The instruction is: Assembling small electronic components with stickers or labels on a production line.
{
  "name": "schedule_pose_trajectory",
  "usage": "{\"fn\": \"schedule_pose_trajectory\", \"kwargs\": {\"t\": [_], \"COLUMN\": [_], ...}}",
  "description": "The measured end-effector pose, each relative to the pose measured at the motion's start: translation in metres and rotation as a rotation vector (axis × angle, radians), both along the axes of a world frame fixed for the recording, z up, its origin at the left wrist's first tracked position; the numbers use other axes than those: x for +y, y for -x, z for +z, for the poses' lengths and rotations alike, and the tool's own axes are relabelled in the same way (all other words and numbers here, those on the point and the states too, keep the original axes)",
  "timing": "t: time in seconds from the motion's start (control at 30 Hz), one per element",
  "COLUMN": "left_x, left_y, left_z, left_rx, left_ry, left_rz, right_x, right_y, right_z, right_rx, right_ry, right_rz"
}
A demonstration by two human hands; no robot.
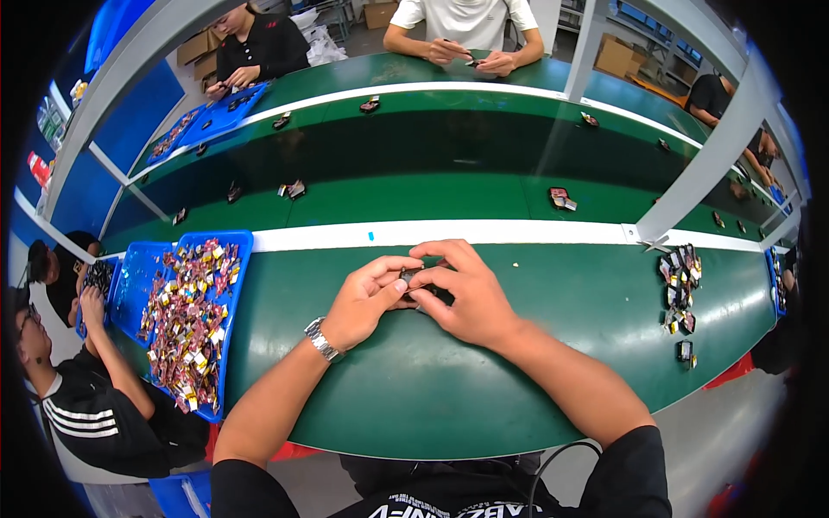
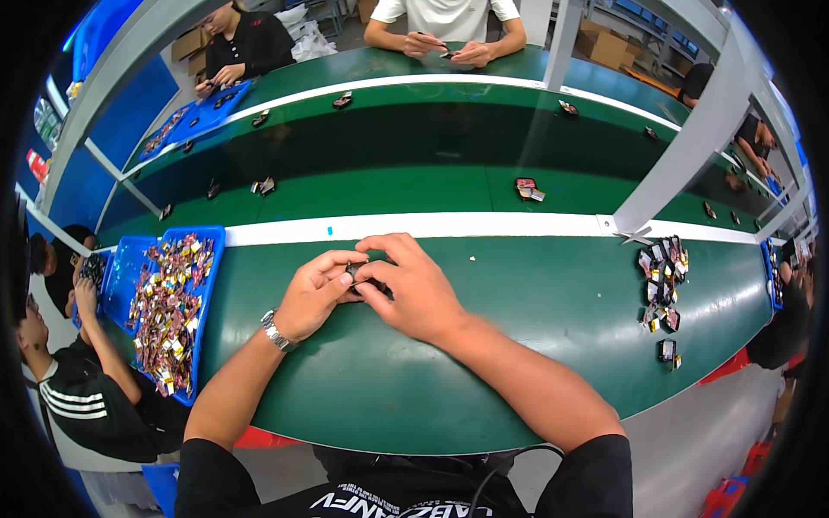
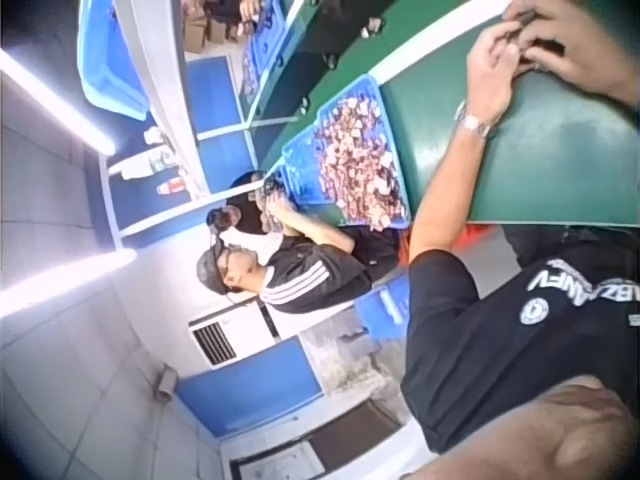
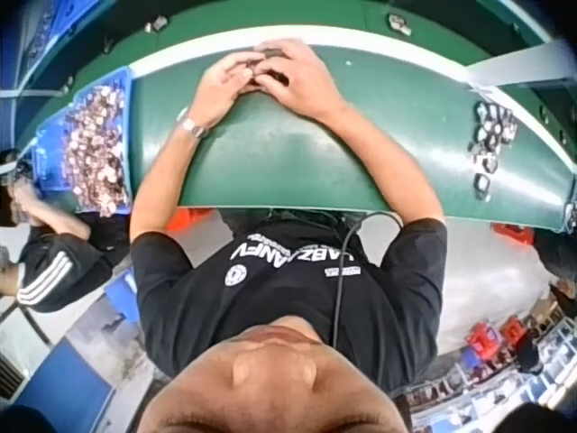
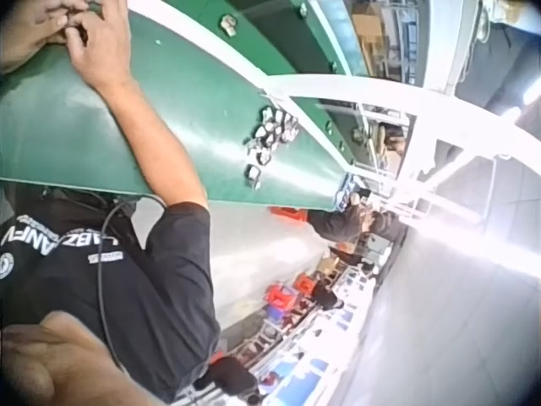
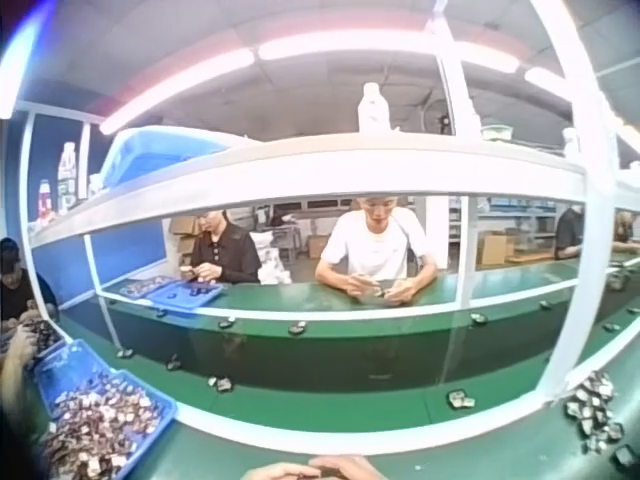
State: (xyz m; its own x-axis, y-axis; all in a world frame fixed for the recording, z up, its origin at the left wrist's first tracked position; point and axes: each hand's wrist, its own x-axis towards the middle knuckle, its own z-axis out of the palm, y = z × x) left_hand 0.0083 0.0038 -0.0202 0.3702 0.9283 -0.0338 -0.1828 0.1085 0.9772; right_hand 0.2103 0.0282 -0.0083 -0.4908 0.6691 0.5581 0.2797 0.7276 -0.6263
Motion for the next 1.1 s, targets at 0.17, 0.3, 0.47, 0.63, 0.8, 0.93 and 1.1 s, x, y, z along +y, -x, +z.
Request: {"fn": "schedule_pose_trajectory", "kwargs": {"t": [0.17,0.3,0.47,0.63,0.8,0.93,1.1], "left_x": [0.002,0.003,0.002,0.001,0.000,-0.001,-0.001], "left_y": [0.004,0.005,0.005,0.002,0.004,0.001,-0.001], "left_z": [-0.010,-0.009,-0.008,-0.002,-0.004,-0.005,-0.004], "left_rx": [-0.070,-0.077,-0.098,-0.135,-0.137,-0.188,-0.196], "left_ry": [0.014,0.016,0.023,0.013,0.036,0.043,0.047], "left_rz": [-0.018,-0.041,-0.042,-0.055,-0.061,-0.065,-0.053], "right_x": [-0.005,-0.004,-0.004,-0.006,-0.007,-0.009,-0.017], "right_y": [0.002,0.001,0.001,0.004,0.004,0.004,0.008], "right_z": [-0.003,-0.004,-0.004,-0.005,-0.003,0.000,0.000], "right_rx": [0.054,0.064,0.081,0.090,0.083,0.126,0.150], "right_ry": [-0.056,-0.041,-0.063,-0.120,-0.168,-0.146,-0.094], "right_rz": [-0.074,-0.055,-0.015,-0.067,-0.065,-0.063,-0.140]}}
